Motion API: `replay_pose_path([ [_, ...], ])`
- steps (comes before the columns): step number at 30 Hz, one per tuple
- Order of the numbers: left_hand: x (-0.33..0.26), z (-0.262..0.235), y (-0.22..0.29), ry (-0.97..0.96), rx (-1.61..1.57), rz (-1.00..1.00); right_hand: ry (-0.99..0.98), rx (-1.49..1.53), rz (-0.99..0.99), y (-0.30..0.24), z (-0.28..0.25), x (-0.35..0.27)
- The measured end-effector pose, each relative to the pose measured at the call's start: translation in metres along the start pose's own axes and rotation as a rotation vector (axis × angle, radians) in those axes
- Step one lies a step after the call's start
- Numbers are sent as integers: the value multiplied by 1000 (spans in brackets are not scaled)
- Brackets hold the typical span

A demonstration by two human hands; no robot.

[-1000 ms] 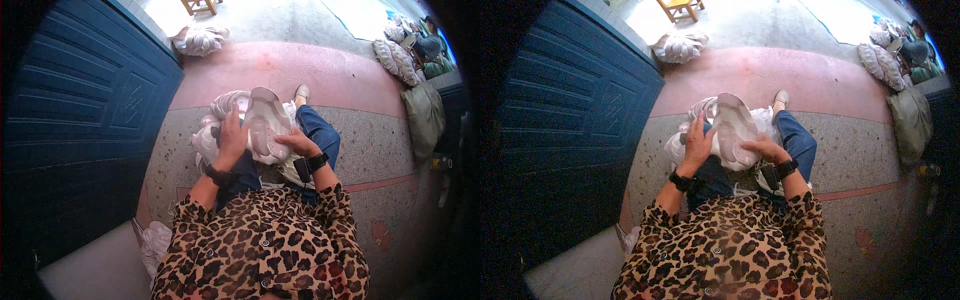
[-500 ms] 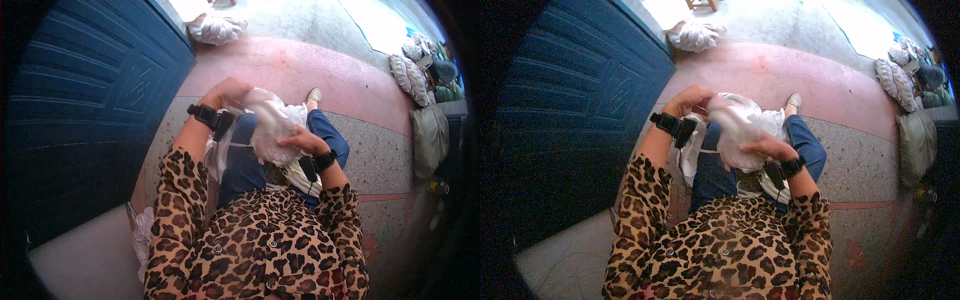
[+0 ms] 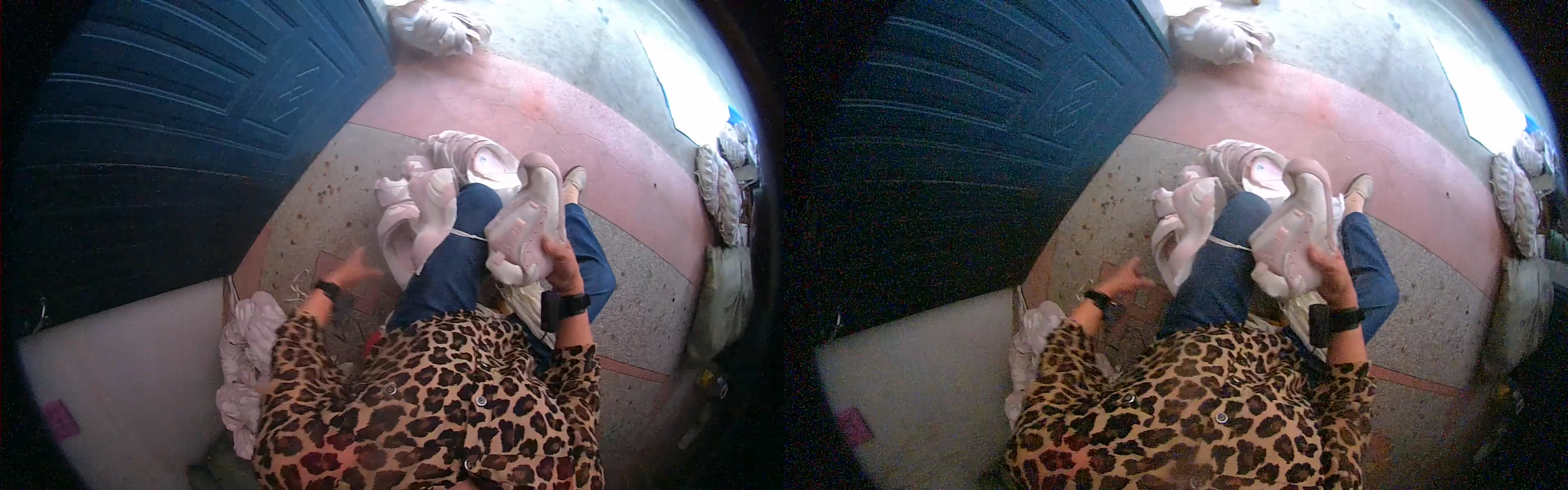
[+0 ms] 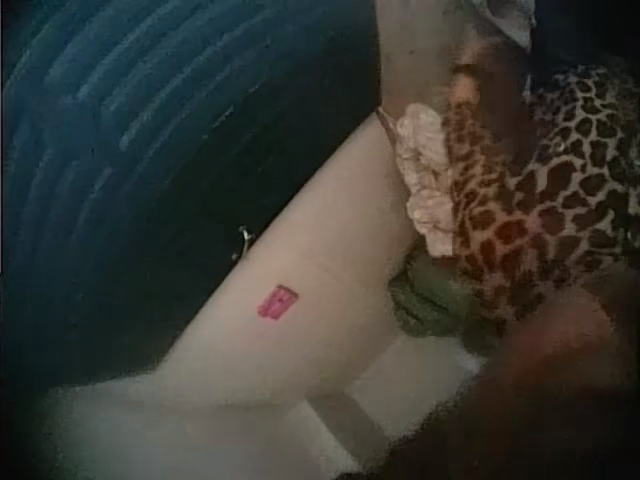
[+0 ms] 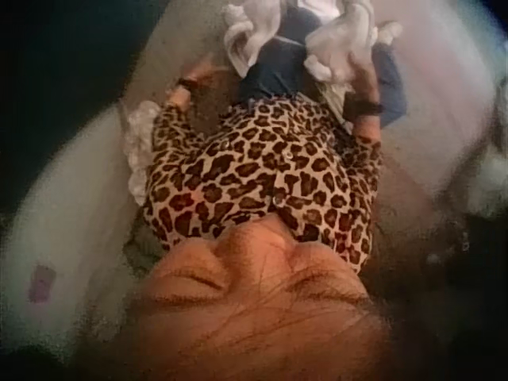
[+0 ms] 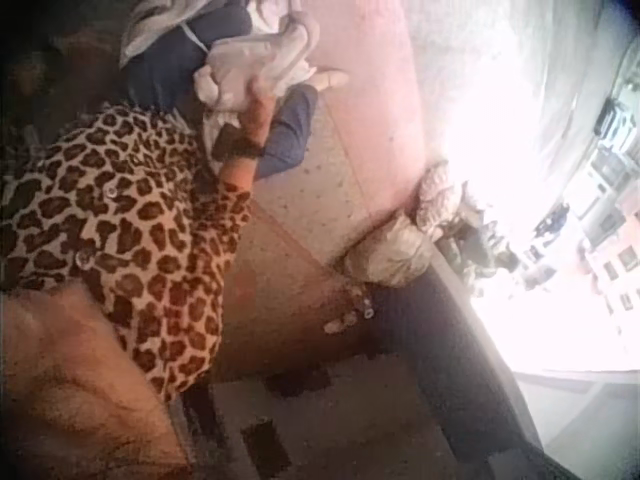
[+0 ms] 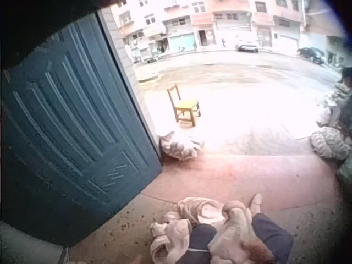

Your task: Bundle and tie together multiple sets of shoe laces and components.

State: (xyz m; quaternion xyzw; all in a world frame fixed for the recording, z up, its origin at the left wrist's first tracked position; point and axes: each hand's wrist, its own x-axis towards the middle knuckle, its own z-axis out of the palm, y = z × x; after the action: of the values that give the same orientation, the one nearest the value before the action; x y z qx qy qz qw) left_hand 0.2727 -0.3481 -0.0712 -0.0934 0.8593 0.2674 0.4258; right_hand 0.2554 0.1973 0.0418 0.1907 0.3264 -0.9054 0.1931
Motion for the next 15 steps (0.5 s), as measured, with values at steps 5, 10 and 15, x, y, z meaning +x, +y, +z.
replay_pose_path([
  [5,17,65,58,-77,-392,-55,47,-105,-21,-18,7,-5],
  [10,107,58,-40,183,-274,-108,38,-50,-29,-4,13,-4],
  [15,145,-134,104,456,664,311,118,-61,-32,5,-3,-9],
])
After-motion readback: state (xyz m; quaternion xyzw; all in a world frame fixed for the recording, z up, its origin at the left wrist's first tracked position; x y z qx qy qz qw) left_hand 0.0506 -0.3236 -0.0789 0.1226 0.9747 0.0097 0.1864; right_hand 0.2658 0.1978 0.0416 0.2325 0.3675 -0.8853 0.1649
